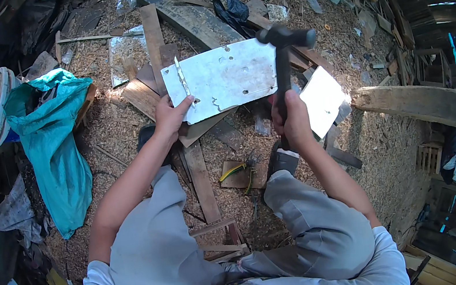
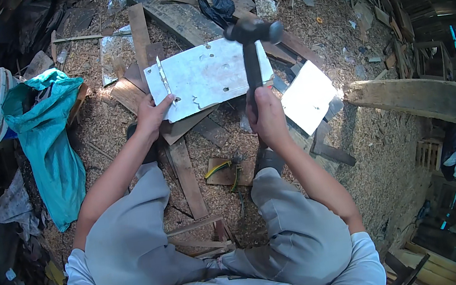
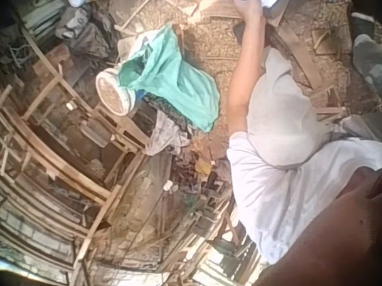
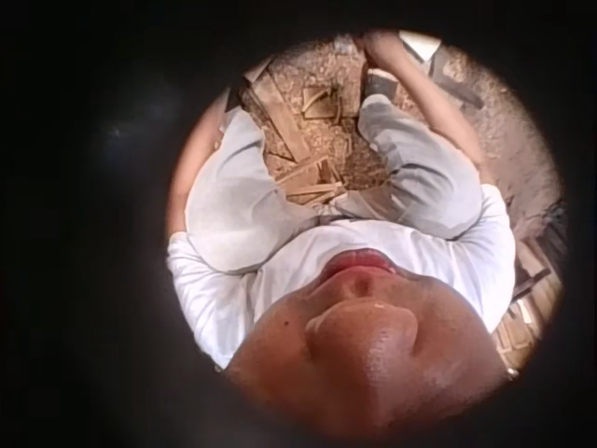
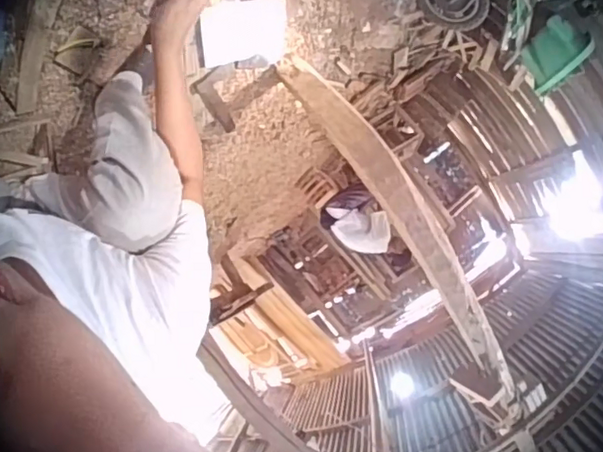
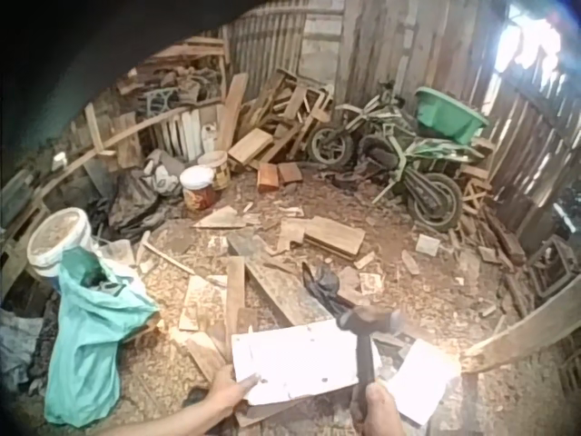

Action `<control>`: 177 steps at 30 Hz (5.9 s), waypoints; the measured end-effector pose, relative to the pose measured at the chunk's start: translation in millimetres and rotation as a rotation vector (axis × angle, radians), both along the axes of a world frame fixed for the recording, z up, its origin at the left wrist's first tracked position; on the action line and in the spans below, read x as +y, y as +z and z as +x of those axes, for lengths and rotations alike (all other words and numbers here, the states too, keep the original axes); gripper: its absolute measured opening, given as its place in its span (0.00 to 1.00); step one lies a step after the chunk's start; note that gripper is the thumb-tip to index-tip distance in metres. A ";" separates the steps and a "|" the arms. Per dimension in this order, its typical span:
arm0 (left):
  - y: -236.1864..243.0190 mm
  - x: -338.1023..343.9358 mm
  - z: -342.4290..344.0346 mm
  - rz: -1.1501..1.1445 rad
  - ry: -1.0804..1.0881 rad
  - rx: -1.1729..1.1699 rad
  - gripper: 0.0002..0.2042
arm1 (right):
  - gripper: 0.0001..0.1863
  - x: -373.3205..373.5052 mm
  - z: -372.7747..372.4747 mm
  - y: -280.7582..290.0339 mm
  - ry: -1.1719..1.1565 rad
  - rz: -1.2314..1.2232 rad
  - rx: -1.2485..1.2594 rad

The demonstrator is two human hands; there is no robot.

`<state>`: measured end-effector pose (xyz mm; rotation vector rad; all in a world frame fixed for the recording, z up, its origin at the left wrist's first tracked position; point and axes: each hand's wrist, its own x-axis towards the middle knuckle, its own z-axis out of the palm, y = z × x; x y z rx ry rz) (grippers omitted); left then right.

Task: The person hammers a wooden piece into a larger board, removes parts with pliers, and measures the assembly with a square tool.

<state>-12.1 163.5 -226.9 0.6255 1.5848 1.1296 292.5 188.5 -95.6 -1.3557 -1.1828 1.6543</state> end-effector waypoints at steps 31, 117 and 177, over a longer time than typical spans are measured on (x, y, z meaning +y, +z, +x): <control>-10.8 0.2 -10.4 -0.183 -0.109 0.008 0.23 | 0.26 1.0 -4.5 -62.0 0.193 -0.257 -0.496; 159.9 47.1 23.6 0.095 -0.064 -0.394 0.17 | 0.13 -7.0 -6.5 10.6 0.014 -0.006 -0.051; 57.7 37.4 -19.7 0.382 0.060 -1.065 0.20 | 0.17 -38.0 -1.7 -43.2 0.203 -0.215 -0.211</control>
